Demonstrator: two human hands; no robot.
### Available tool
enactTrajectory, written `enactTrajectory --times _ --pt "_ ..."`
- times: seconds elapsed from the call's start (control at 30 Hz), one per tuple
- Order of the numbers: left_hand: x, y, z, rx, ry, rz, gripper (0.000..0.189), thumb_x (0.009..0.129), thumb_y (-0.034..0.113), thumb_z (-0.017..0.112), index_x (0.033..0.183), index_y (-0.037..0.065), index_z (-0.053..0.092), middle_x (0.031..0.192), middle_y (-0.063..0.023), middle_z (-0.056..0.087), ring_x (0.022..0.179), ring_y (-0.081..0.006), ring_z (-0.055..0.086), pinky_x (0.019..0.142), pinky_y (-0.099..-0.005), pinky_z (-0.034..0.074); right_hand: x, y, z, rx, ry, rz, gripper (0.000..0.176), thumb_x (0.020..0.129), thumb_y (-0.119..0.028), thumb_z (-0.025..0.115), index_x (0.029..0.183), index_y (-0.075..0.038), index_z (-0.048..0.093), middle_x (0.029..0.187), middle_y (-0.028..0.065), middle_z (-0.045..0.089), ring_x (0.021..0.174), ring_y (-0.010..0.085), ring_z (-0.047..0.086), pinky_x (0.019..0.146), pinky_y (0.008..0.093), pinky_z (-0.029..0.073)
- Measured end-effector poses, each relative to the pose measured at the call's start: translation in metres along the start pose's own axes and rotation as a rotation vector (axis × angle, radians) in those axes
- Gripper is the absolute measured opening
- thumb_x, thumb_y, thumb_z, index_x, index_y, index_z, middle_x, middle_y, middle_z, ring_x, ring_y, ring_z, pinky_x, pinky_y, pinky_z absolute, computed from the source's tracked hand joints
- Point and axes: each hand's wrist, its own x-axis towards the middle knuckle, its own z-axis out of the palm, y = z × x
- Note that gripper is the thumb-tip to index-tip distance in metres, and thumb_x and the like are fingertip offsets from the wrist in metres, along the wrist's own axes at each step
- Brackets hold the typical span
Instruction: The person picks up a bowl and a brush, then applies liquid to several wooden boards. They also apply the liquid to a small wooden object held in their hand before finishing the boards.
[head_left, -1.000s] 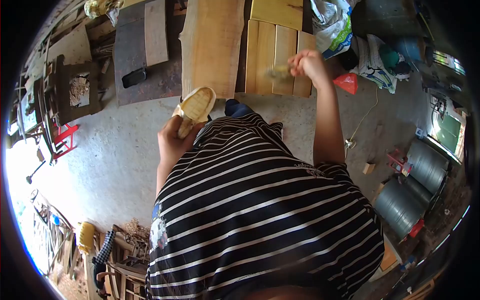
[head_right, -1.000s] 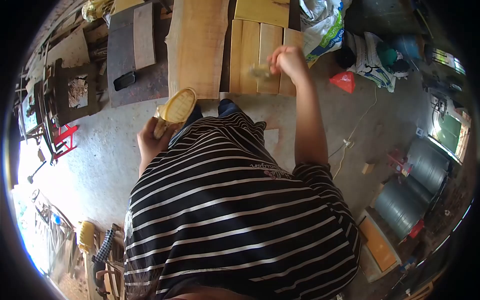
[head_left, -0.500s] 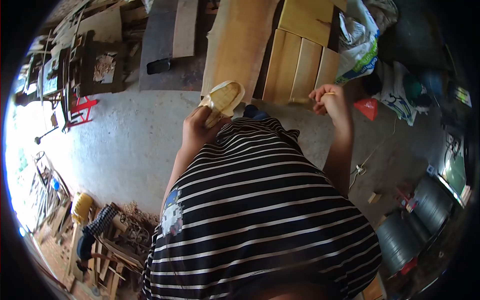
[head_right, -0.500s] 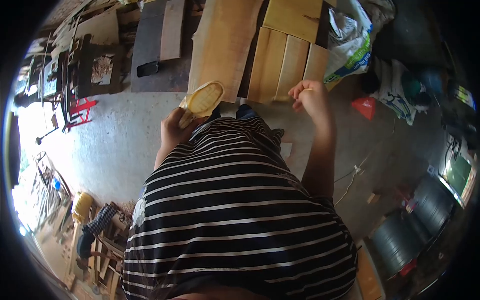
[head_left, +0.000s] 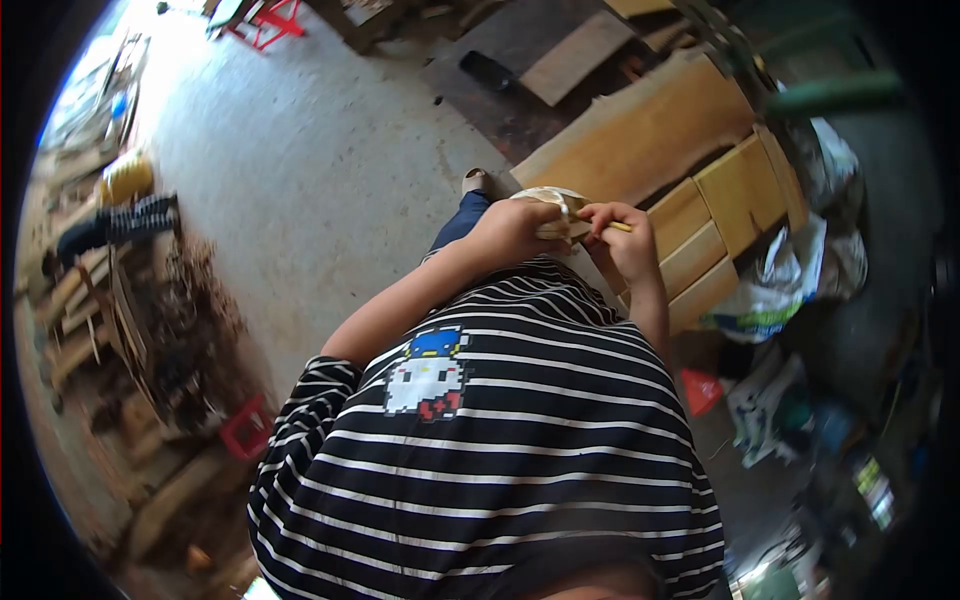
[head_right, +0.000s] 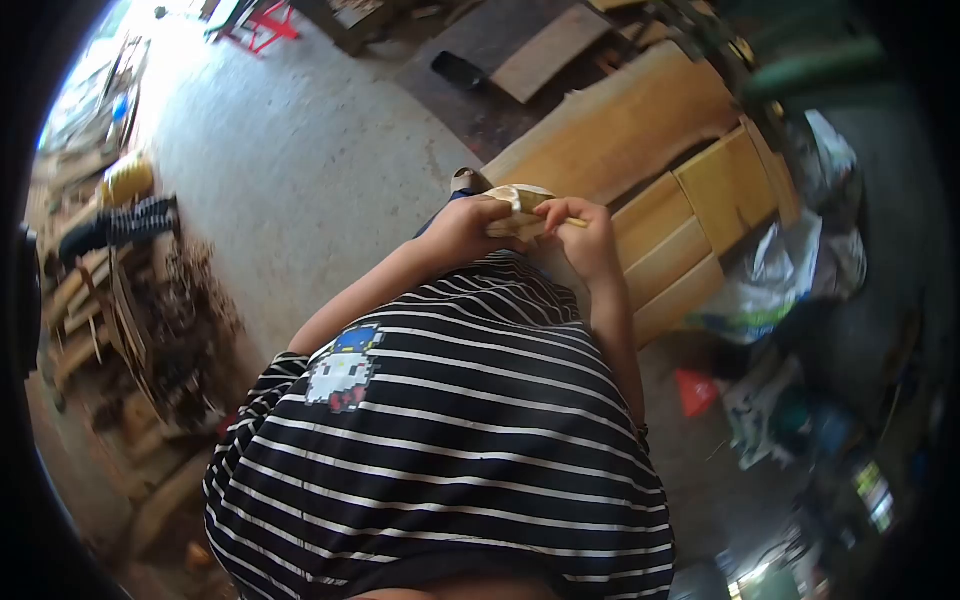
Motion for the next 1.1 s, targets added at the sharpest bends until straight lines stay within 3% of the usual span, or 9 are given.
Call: enactTrajectory --times 0.17,0.23,0.27,0.3,0.43,0.53,0.73,0.87,1.1 --pt "-0.011 -0.006 0.007 -0.130 0.158 -0.094 0.035 0.070 0.034 0.074 0.090 0.007 0.063 0.081 -0.0162 0.064 0.078 -0.0362 0.062 0.069 -0.0419 0.049 0.021 0.007 0.013 -0.363 -0.137 0.070 0.009 0.081 0.001 0.054 0.084 0.001 0.063 0.083 0.0069 0.064 0.080 0.0121 0.059 0.068 0.0255 0.048" --pt "-0.013 -0.011 0.011 -0.155 0.197 0.009 0.035 0.070 0.033 0.074 0.090 0.007 0.063 0.081 -0.0162 0.064 0.078 -0.0365 0.062 0.069 -0.0425 0.049 0.021 -0.006 0.015 -0.362 -0.233 0.048 0.012 0.088 -0.010 0.056 0.089 0.000 0.063 0.081 0.0048 0.064 0.077 0.0123 0.059 0.068 0.0250 0.047" --pt "-0.014 -0.006 0.009 -0.167 0.189 -0.012 0.028 0.071 0.021 0.075 0.092 0.007 0.064 0.083 -0.0163 0.064 0.080 -0.0352 0.062 0.070 -0.0403 0.049 0.026 0.000 0.011 -0.512 -0.226 -0.047 0.024 0.094 -0.022 0.055 0.089 0.000 0.063 0.079 0.0053 0.064 0.072 0.0124 0.060 0.068 0.0252 0.047" --pt "-0.013 -0.007 0.012 -0.130 0.215 0.007 0.035 0.070 0.033 0.074 0.090 0.007 0.063 0.082 -0.0160 0.063 0.078 -0.0360 0.062 0.069 -0.0427 0.049 0.028 0.006 0.005 -0.526 -0.259 -0.051 0.024 0.094 -0.022 0.055 0.089 0.000 0.063 0.079 0.0053 0.064 0.072 0.0124 0.060 0.068 0.0252 0.047" --pt "-0.010 -0.010 0.017 -0.122 0.257 0.020 0.036 0.069 0.035 0.074 0.087 0.007 0.062 0.085 -0.0145 0.063 0.081 -0.0350 0.062 0.069 -0.0424 0.049 0.040 0.010 -0.009 -0.326 -0.038 -0.157 0.043 0.097 -0.036 0.044 0.088 0.001 0.061 0.079 0.0119 0.065 0.059 0.0163 0.062 0.052 0.0256 0.052" --pt "-0.012 -0.006 0.014 -0.099 0.233 -0.029 0.038 0.069 0.038 0.074 0.088 0.007 0.060 0.085 -0.0142 0.063 0.083 -0.0355 0.061 0.069 -0.0436 0.049 0.033 -0.029 -0.008 -0.240 0.196 -0.225 0.054 0.100 -0.040 0.030 0.076 0.001 0.054 0.074 0.0216 0.064 0.046 0.0212 0.060 0.035 0.0243 0.045" --pt "-0.018 -0.002 0.013 -0.107 0.242 -0.055 0.036 0.071 0.038 0.072 0.088 0.008 0.061 0.085 -0.0145 0.063 0.084 -0.0347 0.062 0.071 -0.0437 0.048 0.049 -0.052 -0.044 -0.086 0.593 -0.322 0.054 0.097 -0.048 0.033 0.076 -0.002 0.053 0.076 0.0196 0.065 0.041 0.0177 0.055 0.033 0.0217 0.037" --pt "-0.025 -0.005 0.008 -0.147 0.319 -0.097 0.027 0.069 0.024 0.073 0.085 0.007 0.060 0.084 -0.0164 0.061 0.083 -0.0365 0.059 0.075 -0.0427 0.047 0.075 -0.032 -0.070 -0.414 0.374 -0.254 0.042 0.098 -0.035 0.044 0.077 0.000 0.053 0.072 0.0144 0.064 0.042 0.0136 0.055 0.035 0.0214 0.039" --pt "-0.034 0.010 -0.023 -0.024 0.213 -0.204 0.035 0.071 0.036 0.072 0.085 0.007 0.060 0.080 -0.0163 0.063 0.081 -0.0341 0.063 0.070 -0.0441 0.048 0.090 0.018 -0.038 -0.423 0.152 -0.204 0.048 0.099 -0.039 0.039 0.075 -0.001 0.055 0.061 0.0099 0.060 0.038 0.0118 0.051 0.034 0.0203 0.036"
